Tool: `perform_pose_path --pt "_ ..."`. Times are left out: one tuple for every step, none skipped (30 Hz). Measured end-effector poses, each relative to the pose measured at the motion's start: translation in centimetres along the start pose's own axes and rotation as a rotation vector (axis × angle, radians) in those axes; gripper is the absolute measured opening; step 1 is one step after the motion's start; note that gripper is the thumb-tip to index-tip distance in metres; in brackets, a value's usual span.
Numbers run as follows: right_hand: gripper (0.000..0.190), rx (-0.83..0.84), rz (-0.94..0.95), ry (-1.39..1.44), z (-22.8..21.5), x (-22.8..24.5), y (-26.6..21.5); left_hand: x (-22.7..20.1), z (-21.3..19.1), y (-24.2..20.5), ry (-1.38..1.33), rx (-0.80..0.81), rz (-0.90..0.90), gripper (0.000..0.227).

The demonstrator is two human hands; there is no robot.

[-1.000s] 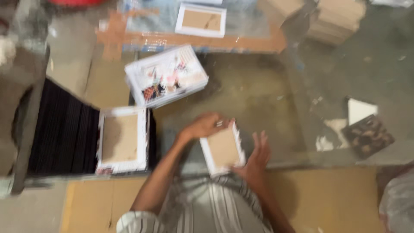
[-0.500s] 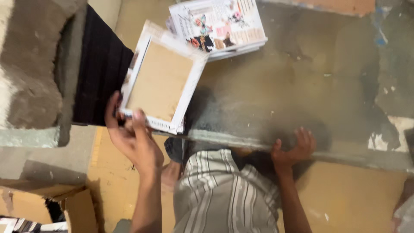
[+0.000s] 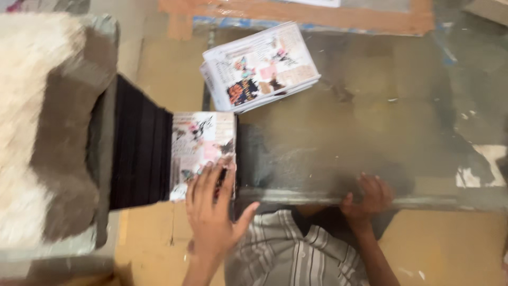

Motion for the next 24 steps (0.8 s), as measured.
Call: perform_pose_path --pt "0.043 -0.002 -0.014 -0.013 0.0 -0.1 0.1 -0.8 0.9 0.6 -0.1 -0.007 0.012 0.065" --pt "0.044 -0.003 -0.029 -0.025 0.1 -0.1 0.2 -1.6 2.1 1.5 -0.2 -0.012 0.023 0.06" --pt "0.045 0.002 -0.023 -0.027 -0.2 -0.3 0.1 -2.8 3.4 1.8 -0.305 -0.006 0.017 0.054" --pt "0.045 0.006 -0.017 -0.029 0.0 -0.4 0.0 -3.8 5.1 2.5 -0.355 0.0 0.019 0.05" --pt "0.046 -0.001 -0.021 -0.023 0.3 -0.4 0.1 -4.5 7.2 3.9 -0.398 -0.01 0.025 0.046" --pt "0.046 -0.011 -0.027 -0.034 -0.1 0.0 -0.1 -5.1 9.1 5.6 -0.371 -0.075 0.016 0.042" --pt "0.045 -0.035 -0.042 -0.039 0.1 0.1 0.2 -5.3 11.0 7.9 -0.34 -0.156 0.013 0.037" --pt "0.045 -0.058 -0.058 -0.043 -0.2 0.1 0.5 -5.3 12.6 10.2 -0.264 -0.198 -0.008 0.036" --pt "0.045 -0.064 -0.049 -0.031 -0.1 0.2 0.9 -5.0 14.1 12.6 -0.18 -0.243 -0.024 0.035" --pt "0.046 -0.07 -0.041 -0.02 -0.2 0.3 1.3 -4.8 15.6 15.1 -0.075 -0.212 -0.024 0.038" --pt "0.046 -0.071 -0.029 -0.006 -0.6 0.4 1.3 -4.5 17.1 16.6 0.032 -0.176 -0.027 0.041" --pt "0.045 -0.059 -0.001 -0.01 -1.1 0.6 1.2 -4.1 18.8 17.1 0.089 -0.027 -0.069 0.03" --pt "0.044 -0.056 0.023 -0.006 -1.2 0.9 1.4 -3.6 20.3 17.9 0.153 0.11 -0.111 0.02" --pt "0.044 -0.052 0.046 -0.001 -1.3 1.0 1.9 -3.5 21.1 18.4 0.203 0.072 -0.135 0.012" --pt "0.042 -0.063 0.047 0.01 -1.5 1.2 2.3 -3.2 21.6 18.4 0.254 0.038 -0.158 0.007" --pt "0.04 -0.073 0.048 0.021 -1.6 1.3 2.7 -3.0 21.9 18.7 0.214 0.013 -0.15 0.006" --pt "0.038 -0.071 0.065 0.029 -1.9 1.8 2.6 -2.8 21.9 18.1 0.176 0.008 -0.139 0.005" --pt "0.037 -0.071 0.09 0.05 -1.7 1.9 2.9 -2.6 21.7 18.1 0.137 0.005 -0.129 0.006" --pt "0.037 -0.06 0.115 0.066 -1.9 2.0 3.0 -2.7 21.4 18.0 0.113 0.004 -0.126 0.006" --pt "0.036 -0.049 0.141 0.081 -1.9 2.0 3.2 -2.8 21.0 18.1 0.088 0.003 -0.124 0.006" --pt "0.036 -0.042 0.162 0.085 -2.0 1.9 3.3 -2.9 20.5 18.1 0.061 0.005 -0.127 0.007" --pt "0.035 -0.036 0.183 0.088 -1.8 2.0 3.3 -3.1 19.7 18.1 0.002 -0.036 -0.126 0.008" --pt "0.035 -0.032 0.201 0.091 -1.5 1.9 3.4 -3.3 18.8 18.3 -0.058 -0.079 -0.126 0.008" --pt "0.036 -0.017 0.228 0.099 -1.3 1.8 3.2 -3.5 17.8 18.4 -0.118 -0.123 -0.125 0.009"
Point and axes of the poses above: each hand's wrist, its own y-axis towards the middle knuckle, its own z-axis out of the palm, x = y × z, the point moved 4 cm from there along y, towards the middle knuckle, and after that the axes turned 1 degree about y, right-handed, at the moved point
